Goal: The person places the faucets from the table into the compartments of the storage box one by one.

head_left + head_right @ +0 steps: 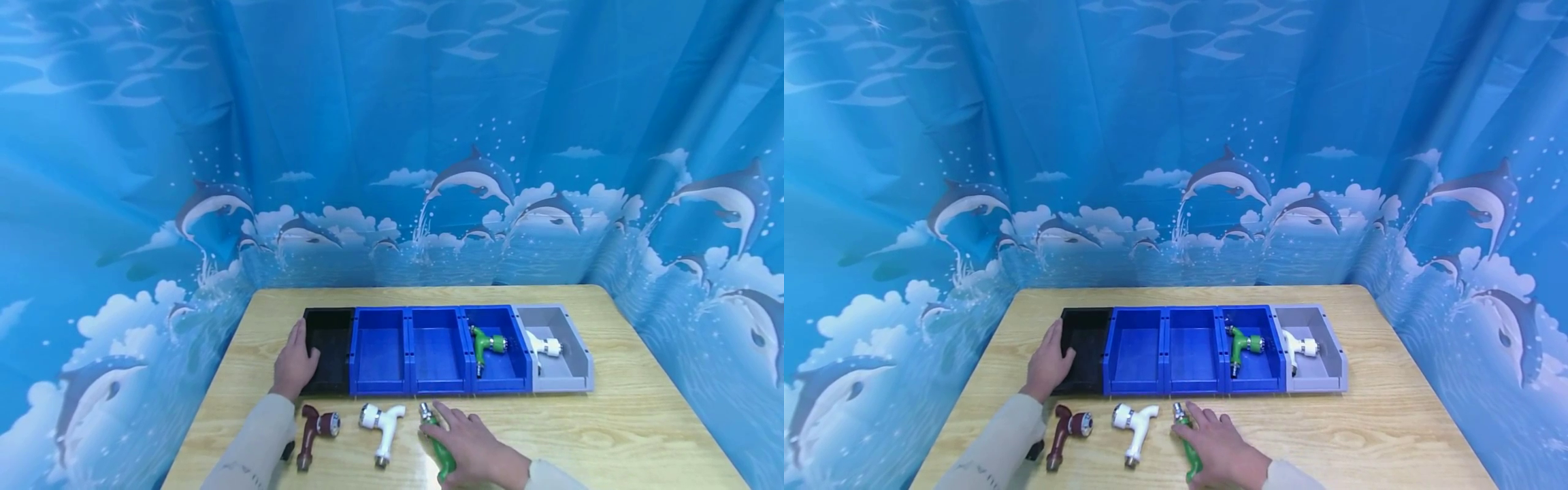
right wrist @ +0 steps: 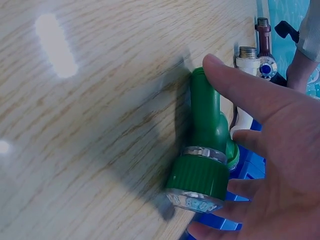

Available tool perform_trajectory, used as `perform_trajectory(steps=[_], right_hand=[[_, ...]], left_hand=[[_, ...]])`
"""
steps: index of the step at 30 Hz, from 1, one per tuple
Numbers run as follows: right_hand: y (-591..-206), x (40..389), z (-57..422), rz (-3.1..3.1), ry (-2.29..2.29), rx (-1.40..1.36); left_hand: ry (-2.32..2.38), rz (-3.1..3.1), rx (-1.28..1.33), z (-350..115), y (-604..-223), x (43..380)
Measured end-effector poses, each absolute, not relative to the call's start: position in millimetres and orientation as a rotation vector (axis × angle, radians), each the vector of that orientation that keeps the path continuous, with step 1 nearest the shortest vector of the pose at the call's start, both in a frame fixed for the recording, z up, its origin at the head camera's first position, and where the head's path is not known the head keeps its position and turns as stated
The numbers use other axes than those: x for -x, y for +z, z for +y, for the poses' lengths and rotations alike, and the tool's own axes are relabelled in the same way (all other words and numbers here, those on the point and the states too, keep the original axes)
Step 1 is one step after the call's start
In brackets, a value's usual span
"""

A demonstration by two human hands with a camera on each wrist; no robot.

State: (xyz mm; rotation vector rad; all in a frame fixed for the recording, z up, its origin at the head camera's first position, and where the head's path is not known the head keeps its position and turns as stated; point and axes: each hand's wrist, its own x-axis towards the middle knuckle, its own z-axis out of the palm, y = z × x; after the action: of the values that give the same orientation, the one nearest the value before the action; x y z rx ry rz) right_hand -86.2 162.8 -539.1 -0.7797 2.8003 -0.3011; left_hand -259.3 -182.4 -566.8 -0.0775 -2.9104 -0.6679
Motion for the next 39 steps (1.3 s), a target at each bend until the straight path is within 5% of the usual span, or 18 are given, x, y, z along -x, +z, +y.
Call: perform_trajectory(steps=[39], right_hand=[[-543.3,93.9,148.0,2.772,-0.177,0.789]], left_hand=[[-0.714,-2.905,0.038,-181.2,-567.3,259.5]])
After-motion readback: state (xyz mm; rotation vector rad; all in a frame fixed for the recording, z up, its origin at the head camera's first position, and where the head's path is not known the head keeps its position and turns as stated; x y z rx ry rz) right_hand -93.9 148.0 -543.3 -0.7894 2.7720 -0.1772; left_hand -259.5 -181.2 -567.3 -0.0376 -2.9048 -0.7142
